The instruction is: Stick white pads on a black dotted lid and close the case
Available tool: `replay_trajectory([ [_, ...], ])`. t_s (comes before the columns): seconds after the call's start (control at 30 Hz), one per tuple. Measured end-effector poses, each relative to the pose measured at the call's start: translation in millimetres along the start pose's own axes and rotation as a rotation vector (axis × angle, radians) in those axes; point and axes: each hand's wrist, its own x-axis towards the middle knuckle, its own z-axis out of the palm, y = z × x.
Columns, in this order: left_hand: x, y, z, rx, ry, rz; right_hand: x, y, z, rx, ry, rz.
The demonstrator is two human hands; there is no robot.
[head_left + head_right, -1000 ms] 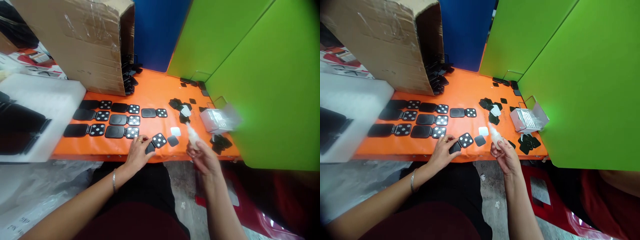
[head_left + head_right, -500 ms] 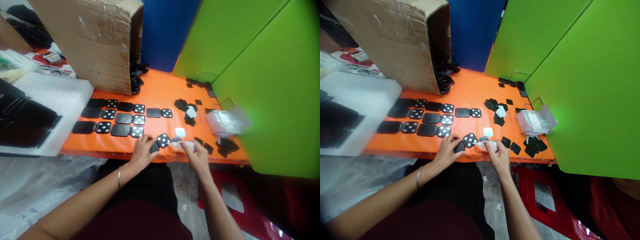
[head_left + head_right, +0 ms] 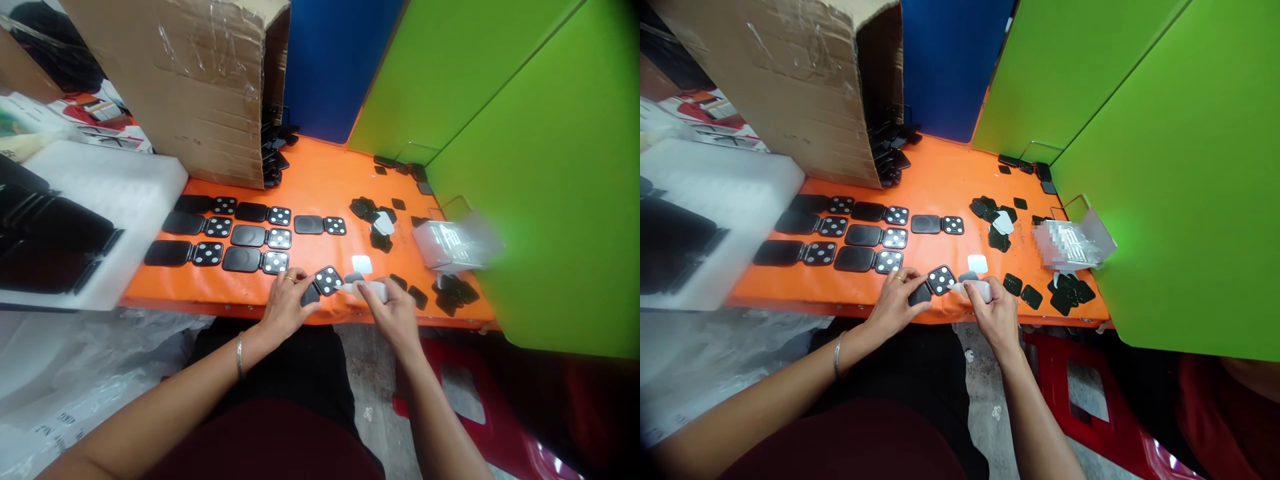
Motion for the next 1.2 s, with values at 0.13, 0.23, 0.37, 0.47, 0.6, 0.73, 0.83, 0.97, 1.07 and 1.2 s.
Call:
replay_trajectory([
  [0.13,0.0,1.0,-1.2,-0.004,-0.001,-0.004,3.2,7.9,-0.9,0.159,-0.031,0.098],
  [0.23,0.0,2.2,-2.5,-0.009,-0.012,-0.011,6.5,19.9,-1.7,0.492,-0.056,0.306],
  [0.37,0.0,2.4,-2.0,-0.018,-0.004,-0.012,7.2,34.1,-5.8,1.014,-0.14,0.546],
  [0.47,-0.3,1.7,-0.6,-0.013,0.007,-0.018,3.9,37.1,-9.4,1.191,-0.172,0.534],
  [0.6,-0.4,0.3,0.7,-0.003,0.013,-0.026,8.0,38.4,-14.2,1.144,-0.152,0.452],
  [0.73,-0.2,0.0,0.3,-0.026,0.016,-0.018,34.8,57.9,-24.1,0.738,0.115,0.329],
  [0.83,-0.2,1.4,-0.6,-0.039,0.02,-0.035,62.0,86.4,-29.6,0.317,0.367,0.22],
  [0.97,-0.1,2.9,-1.0,-0.041,0.016,-0.067,89.5,117.7,-28.4,-0.033,0.52,0.19],
  [1.07,0.7,2.6,-1.0,-0.035,0.007,-0.073,99.1,125.2,-25.9,-0.212,0.473,0.222],
  [1.2,4.0,2.9,-3.0,0.001,-0.025,-0.087,102.9,121.9,-25.8,-0.328,0.358,0.305],
])
